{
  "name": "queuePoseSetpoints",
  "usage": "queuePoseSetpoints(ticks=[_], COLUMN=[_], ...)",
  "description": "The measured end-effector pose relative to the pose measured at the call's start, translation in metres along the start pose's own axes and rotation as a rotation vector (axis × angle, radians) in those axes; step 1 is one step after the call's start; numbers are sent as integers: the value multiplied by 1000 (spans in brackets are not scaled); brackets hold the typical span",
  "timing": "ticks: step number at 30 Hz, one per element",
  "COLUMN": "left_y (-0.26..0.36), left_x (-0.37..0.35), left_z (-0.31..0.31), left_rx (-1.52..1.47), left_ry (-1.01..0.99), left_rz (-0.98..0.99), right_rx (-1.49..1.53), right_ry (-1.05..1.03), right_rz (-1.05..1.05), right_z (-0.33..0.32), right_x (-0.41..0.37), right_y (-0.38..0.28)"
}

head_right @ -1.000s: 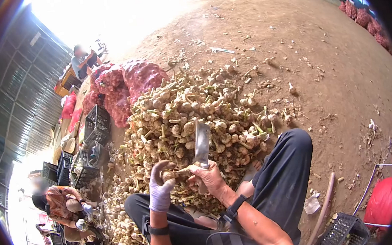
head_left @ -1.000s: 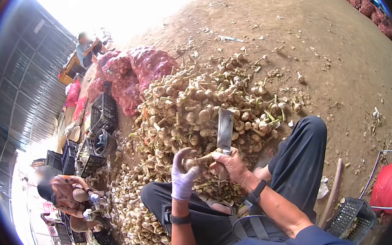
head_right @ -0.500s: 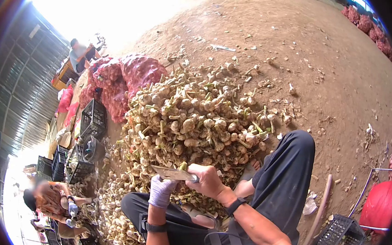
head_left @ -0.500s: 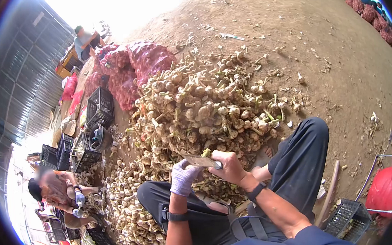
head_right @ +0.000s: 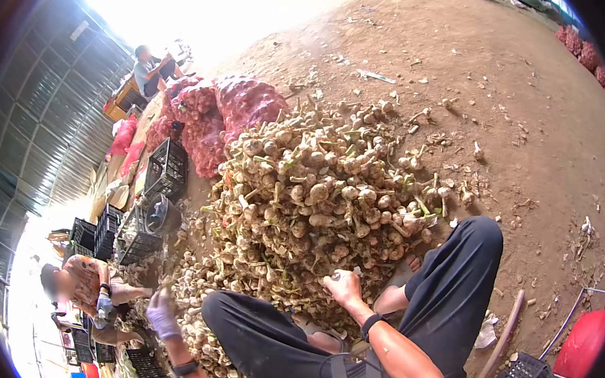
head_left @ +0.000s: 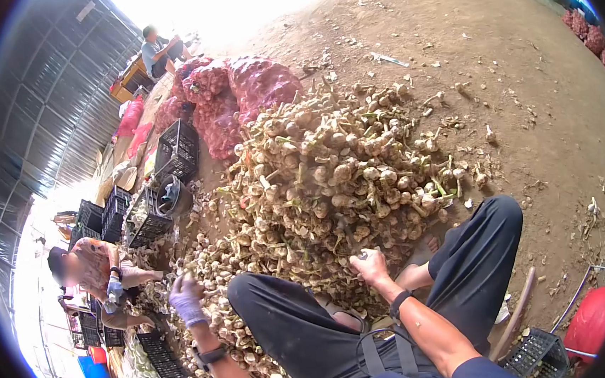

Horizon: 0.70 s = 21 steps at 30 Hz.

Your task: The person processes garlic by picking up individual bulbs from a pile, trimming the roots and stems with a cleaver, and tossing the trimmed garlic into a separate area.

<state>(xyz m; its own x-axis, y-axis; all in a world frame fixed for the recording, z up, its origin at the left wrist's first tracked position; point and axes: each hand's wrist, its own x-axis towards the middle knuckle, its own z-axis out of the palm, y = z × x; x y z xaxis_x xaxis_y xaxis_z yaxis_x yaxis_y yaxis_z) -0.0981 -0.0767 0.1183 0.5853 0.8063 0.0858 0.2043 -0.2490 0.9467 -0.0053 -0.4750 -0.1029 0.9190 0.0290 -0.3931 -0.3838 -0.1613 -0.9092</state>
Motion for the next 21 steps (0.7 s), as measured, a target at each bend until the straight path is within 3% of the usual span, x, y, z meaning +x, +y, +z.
queuePoseSetpoints(ticks=[1, 2, 4, 6, 7, 8, 12, 13, 14, 15, 16, 17, 19, 21], left_y=[7, -51, -71, -63, -94, -111, -175, -148, -169, -182, -193, -207, -205, -214], left_x=[1, 38, 42, 36, 50, 53, 81, 69, 80, 88, 98, 103, 112, 121], left_z=[-26, -77, -100, -71, -59, -27, 80, 111, 133, 152, 172, 189, 203, 244], left_rx=[401, 789, 1040, 770, 772, 554, 686, 751, 749, 767, 871, 766, 813, 857], left_ry=[105, 196, 441, 239, 160, 51, -234, -297, -332, -356, -392, -392, -473, -494], left_rz=[77, 501, 513, 198, 173, 147, 187, 226, 245, 372, 300, 322, 172, 235], right_rx=[82, 164, 267, 262, 283, 305, 381, 383, 395, 406, 417, 416, 429, 430], right_ry=[27, 56, 73, 80, 79, 79, 12, 3, 3, 3, 2, 8, 43, 46], right_rz=[36, 74, 123, 103, 102, 102, 230, 250, 274, 297, 322, 346, 381, 407], right_z=[2, 4, 9, 12, 15, 19, 27, 27, 28, 29, 29, 29, 30, 31], right_x=[2, 4, 12, 10, 8, 9, 7, 4, 5, 6, 7, 9, 13, 17], right_y=[1, 2, 7, 2, 1, 1, 7, 0, -2, -1, 2, 5, 7, 8])
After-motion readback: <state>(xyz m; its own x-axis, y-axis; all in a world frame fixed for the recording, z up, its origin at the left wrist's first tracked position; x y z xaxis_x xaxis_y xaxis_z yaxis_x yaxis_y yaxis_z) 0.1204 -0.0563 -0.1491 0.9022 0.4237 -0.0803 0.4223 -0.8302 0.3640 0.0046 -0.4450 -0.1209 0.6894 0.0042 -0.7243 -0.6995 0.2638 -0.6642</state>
